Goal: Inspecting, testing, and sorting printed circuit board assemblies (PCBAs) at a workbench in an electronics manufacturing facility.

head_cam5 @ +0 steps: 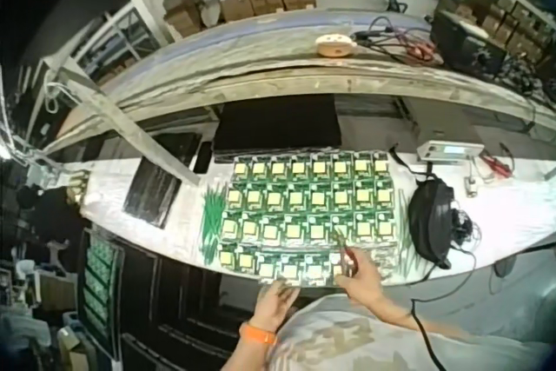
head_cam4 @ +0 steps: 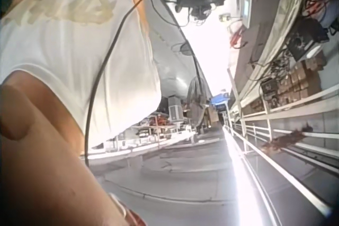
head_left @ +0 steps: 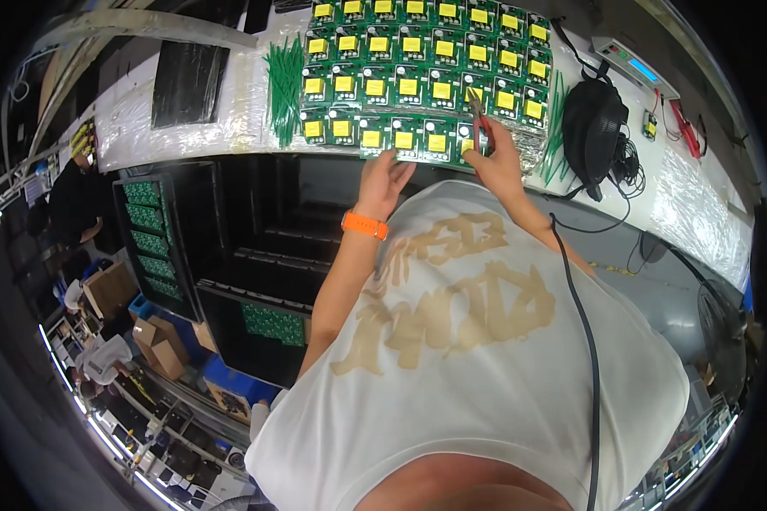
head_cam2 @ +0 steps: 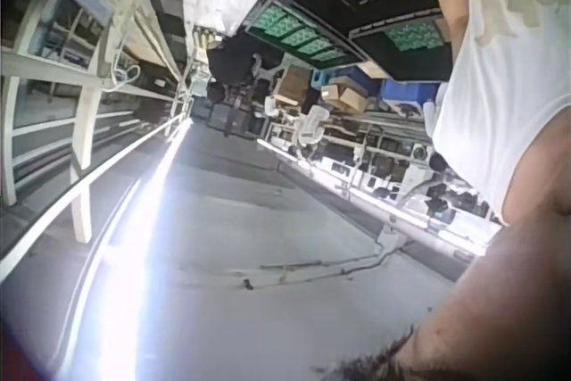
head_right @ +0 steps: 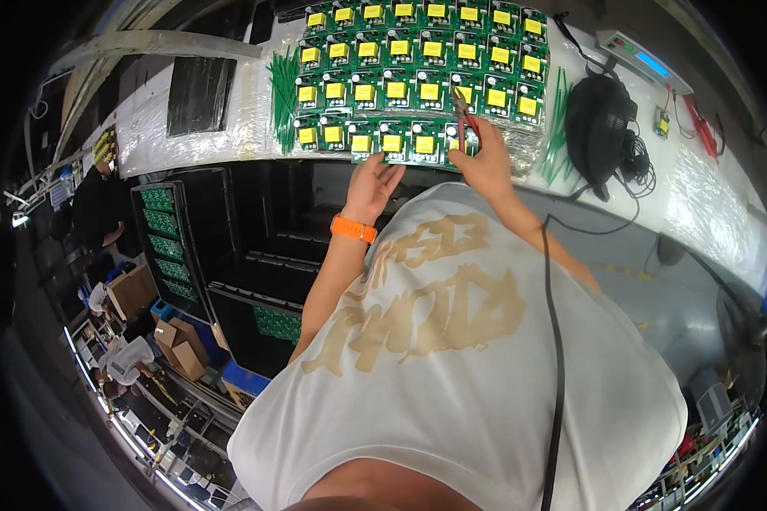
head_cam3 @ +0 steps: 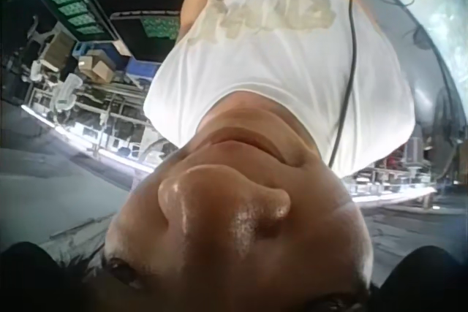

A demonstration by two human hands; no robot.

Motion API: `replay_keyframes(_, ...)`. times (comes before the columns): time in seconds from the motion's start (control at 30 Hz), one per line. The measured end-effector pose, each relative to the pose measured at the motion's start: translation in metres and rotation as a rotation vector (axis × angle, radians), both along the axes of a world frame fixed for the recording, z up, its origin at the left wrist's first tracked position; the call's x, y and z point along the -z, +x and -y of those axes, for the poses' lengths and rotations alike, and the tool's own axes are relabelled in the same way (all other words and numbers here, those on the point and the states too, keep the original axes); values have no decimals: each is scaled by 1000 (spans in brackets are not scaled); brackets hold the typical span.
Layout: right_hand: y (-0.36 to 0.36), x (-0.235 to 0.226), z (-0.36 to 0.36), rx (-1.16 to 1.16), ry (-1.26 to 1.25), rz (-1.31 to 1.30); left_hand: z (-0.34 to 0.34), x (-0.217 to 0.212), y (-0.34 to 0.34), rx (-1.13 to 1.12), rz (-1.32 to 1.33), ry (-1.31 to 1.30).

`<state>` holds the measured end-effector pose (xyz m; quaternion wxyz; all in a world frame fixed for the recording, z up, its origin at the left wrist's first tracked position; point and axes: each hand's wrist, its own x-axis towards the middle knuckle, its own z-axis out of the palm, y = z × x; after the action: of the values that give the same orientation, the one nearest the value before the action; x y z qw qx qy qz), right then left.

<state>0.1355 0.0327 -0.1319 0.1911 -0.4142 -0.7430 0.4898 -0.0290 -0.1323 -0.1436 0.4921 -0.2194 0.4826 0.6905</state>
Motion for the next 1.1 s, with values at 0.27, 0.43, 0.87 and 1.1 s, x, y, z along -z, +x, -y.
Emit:
replay_keyframes(0.27,0,-2,-2,-7,-94,-22,-2,9,1,51,-172,-72)
replay_keyframes(0.43,1,-4,-3,-11,-123,-56,-7,1,-4,149,-179,-149)
replay_keyframes(0.87,-3,-19,-11,68,-281,-115,-19,-9,-17,199,-117,-239)
replay_keyframes(1.1,0,-26,-9,147,-562,-184,-17,-8,-14,187,-121,-253)
